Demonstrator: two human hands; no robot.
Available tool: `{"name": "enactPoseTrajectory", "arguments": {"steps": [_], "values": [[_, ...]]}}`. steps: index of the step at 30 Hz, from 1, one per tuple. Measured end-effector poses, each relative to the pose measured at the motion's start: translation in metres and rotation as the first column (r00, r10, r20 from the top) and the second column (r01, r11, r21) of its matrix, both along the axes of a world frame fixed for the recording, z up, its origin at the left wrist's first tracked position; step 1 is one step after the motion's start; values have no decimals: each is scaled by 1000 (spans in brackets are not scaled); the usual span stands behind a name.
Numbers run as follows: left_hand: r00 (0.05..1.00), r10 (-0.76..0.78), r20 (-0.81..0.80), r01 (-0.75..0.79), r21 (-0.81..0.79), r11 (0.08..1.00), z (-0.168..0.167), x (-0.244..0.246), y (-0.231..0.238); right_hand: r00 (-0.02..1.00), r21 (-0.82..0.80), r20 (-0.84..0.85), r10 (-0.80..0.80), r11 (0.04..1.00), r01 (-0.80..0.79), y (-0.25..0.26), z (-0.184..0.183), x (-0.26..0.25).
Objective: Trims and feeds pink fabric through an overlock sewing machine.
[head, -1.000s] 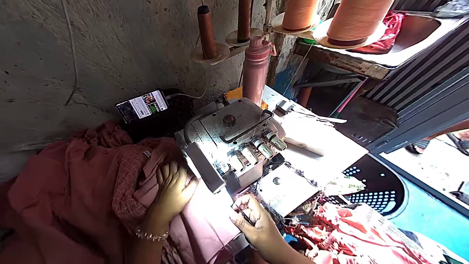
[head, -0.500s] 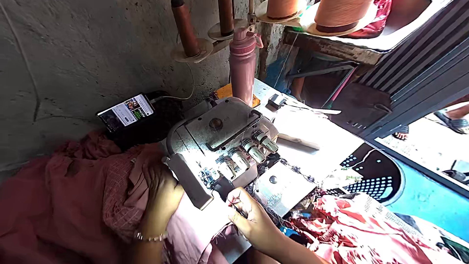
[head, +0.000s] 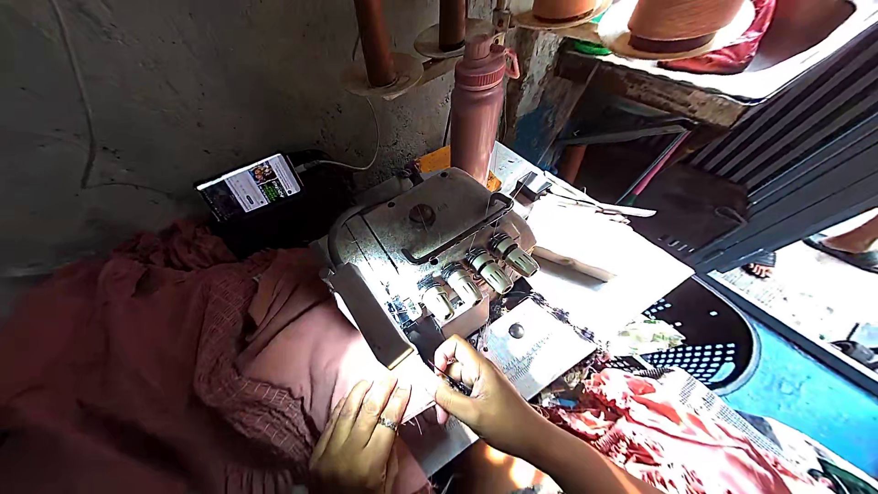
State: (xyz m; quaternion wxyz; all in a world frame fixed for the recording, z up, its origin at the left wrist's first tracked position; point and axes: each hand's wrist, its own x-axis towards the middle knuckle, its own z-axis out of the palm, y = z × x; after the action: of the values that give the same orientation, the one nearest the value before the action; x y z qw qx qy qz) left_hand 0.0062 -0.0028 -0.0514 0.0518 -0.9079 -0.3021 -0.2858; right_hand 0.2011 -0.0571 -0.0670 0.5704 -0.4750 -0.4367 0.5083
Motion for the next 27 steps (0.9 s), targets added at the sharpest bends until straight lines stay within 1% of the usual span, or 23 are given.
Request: {"name": "enactPoseTrajectory", "arguments": {"steps": [3,5,10,13,16,18,20,22,24,25,27], "values": [[1000,-2,-17,2,15,1000,-1,0,6,1000,-16,-10,-5,1000,5,7,1,2],[1000,-18,8,18,12,1000,-3,0,17,1000,-33,-9,-7,999,6,16,3,2],[998,-40,39,41,-34,999,4,4,45,988,16,112,-108,994,107,32,1,2],[1000,7,19,-6,-35,999,11,8,60,972,27,169,-164,987,161,32,-1,-2],[995,96,-21,-97,-36,995,14,11,66,953,48,216,-214,977,208,23,-5,-4],[986,164,-36,-166,-33,986,16,10,64,949,61,250,-193,981,183,13,-8,-1],[979,203,-35,-203,-23,979,16,4,59,927,48,347,-145,989,137,1,-9,4],[975,223,-8,-223,-7,975,13,-5,55,873,42,478,-99,995,90,-10,-4,7],[969,243,37,-244,-4,970,11,-15,50,792,119,600,-114,991,52,-16,4,5],[965,255,64,-255,-3,967,11,-19,48,739,189,654,-162,981,48,-17,7,2],[956,278,93,-275,-46,960,11,-27,43,601,344,738,-307,937,56,-14,12,-6]]}}
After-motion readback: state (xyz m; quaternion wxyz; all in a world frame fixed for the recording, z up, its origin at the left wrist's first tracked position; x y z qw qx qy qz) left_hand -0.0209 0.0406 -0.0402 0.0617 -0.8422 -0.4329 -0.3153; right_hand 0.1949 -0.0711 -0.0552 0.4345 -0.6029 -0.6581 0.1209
